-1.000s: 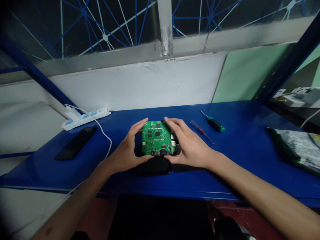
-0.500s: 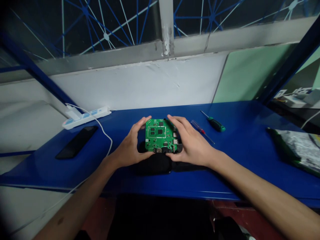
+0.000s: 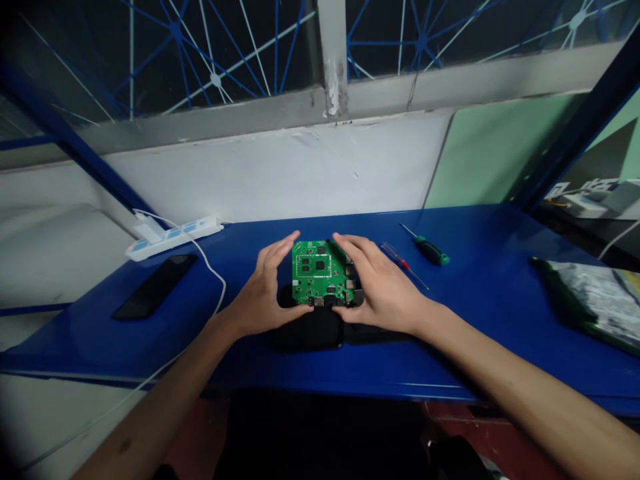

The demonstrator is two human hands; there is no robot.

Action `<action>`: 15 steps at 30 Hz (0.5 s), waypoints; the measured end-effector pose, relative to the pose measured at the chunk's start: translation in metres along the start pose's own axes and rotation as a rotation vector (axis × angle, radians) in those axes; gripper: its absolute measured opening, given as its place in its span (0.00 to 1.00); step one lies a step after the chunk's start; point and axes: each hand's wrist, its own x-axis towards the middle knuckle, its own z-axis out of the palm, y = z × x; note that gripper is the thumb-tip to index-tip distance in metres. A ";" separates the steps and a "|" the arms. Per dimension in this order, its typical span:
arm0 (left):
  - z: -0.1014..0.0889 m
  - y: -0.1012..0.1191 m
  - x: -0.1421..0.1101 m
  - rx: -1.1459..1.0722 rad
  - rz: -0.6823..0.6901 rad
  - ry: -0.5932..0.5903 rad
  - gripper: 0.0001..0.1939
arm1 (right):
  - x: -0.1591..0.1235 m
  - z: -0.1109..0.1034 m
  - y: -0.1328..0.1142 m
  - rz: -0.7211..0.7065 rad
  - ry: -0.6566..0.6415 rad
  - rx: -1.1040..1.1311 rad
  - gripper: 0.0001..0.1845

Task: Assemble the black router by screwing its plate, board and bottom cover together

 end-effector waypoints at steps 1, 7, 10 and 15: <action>0.000 0.000 0.003 0.022 0.023 -0.008 0.58 | 0.000 0.000 0.000 -0.003 0.003 -0.008 0.57; 0.004 0.007 0.023 0.099 0.106 -0.127 0.59 | 0.000 -0.001 -0.001 -0.045 0.023 -0.065 0.58; 0.009 0.013 0.028 0.090 0.101 -0.136 0.58 | -0.001 0.000 0.000 -0.066 0.008 -0.078 0.60; 0.009 0.019 0.029 0.076 0.070 -0.077 0.56 | -0.001 -0.003 -0.002 -0.063 0.000 -0.032 0.61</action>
